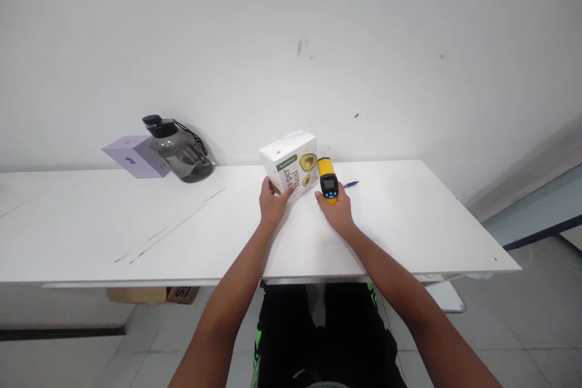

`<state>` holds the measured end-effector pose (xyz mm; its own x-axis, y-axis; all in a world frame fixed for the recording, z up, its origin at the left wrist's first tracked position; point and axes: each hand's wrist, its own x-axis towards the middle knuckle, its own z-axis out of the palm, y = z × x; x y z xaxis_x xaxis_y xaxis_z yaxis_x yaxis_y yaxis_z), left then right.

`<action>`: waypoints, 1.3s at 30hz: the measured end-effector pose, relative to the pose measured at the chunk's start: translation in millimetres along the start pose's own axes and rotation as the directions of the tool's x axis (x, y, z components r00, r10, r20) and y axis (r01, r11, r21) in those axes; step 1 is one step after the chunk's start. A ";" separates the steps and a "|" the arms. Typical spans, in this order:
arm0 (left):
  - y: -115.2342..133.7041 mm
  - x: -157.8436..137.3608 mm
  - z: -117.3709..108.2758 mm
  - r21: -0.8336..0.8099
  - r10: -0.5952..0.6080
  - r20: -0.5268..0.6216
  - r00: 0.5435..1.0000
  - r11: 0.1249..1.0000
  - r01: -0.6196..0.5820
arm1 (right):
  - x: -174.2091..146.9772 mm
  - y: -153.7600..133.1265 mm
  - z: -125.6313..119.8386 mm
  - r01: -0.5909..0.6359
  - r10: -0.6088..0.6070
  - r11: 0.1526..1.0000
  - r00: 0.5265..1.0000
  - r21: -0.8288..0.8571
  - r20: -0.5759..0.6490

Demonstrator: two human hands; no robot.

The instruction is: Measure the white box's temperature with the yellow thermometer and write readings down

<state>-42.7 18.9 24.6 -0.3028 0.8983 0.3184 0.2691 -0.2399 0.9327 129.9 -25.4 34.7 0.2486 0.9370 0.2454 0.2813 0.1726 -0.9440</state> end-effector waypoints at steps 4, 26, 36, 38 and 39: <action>-2.7 1.7 -0.4 0.065 -0.060 -0.023 0.998 0.996 0.061 | 8.0 3.1 -3.3 -0.093 0.091 0.995 0.994 -0.030 -0.062; -7.9 3.3 0.3 0.026 -0.075 -0.015 0.997 0.997 0.075 | 13.8 14.0 -0.5 -0.064 0.064 0.998 0.997 -0.013 0.044; -17.1 9.0 -4.3 0.117 -0.110 -0.080 0.991 0.986 0.119 | 3.8 19.0 2.8 0.319 -0.134 0.871 0.886 -0.374 0.444; -18.4 11.2 -6.3 0.178 -0.097 -0.125 0.987 0.977 0.118 | 3.4 20.6 3.4 0.404 -0.156 0.806 0.851 -0.434 0.502; -18.9 12.3 -7.2 0.211 -0.085 -0.149 0.985 0.971 0.116 | 3.6 21.8 3.8 0.441 -0.172 0.776 0.836 -0.451 0.522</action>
<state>-58.1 31.9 12.1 -0.4579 0.8504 0.2592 0.4188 -0.0509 0.9066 133.3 -17.1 14.1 -0.3242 0.9117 0.2525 0.7461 0.4105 -0.5242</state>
